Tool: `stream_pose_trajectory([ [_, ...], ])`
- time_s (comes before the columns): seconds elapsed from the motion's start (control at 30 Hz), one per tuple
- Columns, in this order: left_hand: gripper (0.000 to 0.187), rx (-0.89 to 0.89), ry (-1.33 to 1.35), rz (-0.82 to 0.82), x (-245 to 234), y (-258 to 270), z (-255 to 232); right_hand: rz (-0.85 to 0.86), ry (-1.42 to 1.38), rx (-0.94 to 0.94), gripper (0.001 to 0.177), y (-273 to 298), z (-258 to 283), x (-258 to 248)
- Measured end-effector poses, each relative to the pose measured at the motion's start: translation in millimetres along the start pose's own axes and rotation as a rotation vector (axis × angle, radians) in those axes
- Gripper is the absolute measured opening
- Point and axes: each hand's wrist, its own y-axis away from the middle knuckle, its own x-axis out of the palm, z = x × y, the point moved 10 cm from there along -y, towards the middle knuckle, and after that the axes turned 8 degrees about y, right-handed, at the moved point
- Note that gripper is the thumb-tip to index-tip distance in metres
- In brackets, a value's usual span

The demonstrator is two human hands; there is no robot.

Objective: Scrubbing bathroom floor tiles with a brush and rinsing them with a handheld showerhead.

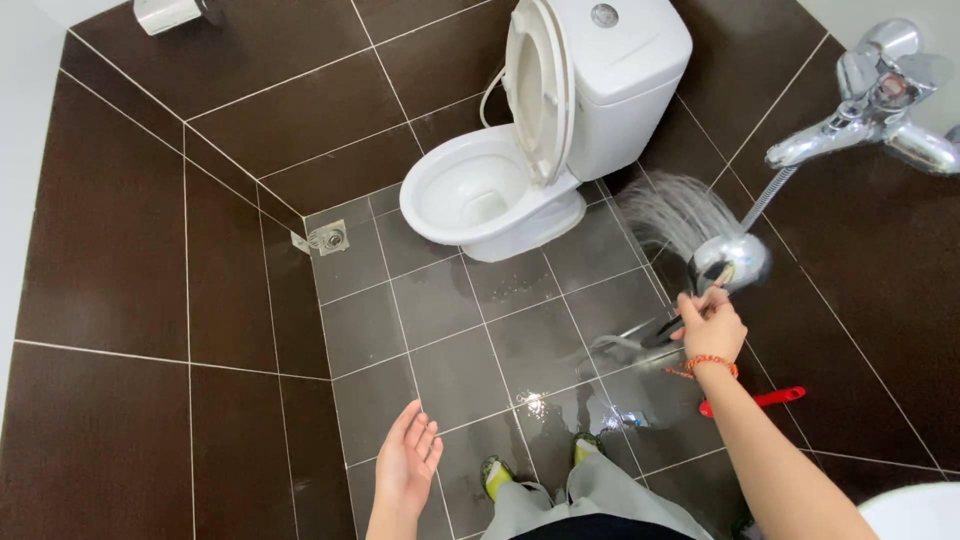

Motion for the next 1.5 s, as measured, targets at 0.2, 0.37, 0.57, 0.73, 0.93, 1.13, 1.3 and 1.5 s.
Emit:
stream_pose_trajectory([
  [0.2,0.027,-0.008,0.041,-0.003,-10.1,-7.2,4.0,0.045,0.210,0.006,0.024,-5.0,-60.3,33.3],
  [0.37,0.027,0.000,0.038,-0.004,-13.1,2.4,-10.1,-0.035,0.244,-0.036,0.030,-16.1,-37.6,15.6],
  [0.57,0.027,-0.005,0.040,-0.024,-19.2,6.2,-8.5,-0.122,0.182,-0.020,0.030,-13.0,-40.7,7.4],
  [0.73,0.025,-0.020,0.046,-0.029,-33.6,-0.6,-4.1,0.105,0.127,0.234,0.034,31.2,-76.0,42.0],
  [0.93,0.027,-0.001,0.050,-0.051,-41.6,11.0,-19.1,0.012,-0.059,0.342,0.029,34.3,-96.1,29.9],
  [1.13,0.027,-0.027,0.044,-0.040,-48.1,3.8,-7.3,0.163,-0.316,0.395,0.014,52.8,-81.6,61.0],
  [1.3,0.027,-0.016,0.049,-0.027,-37.7,15.4,-16.6,0.087,-0.291,0.383,0.012,43.0,-66.3,37.2],
  [1.5,0.027,-0.018,0.035,-0.017,-39.4,7.4,-17.6,0.134,-0.179,0.332,0.022,37.0,-75.9,66.7],
])
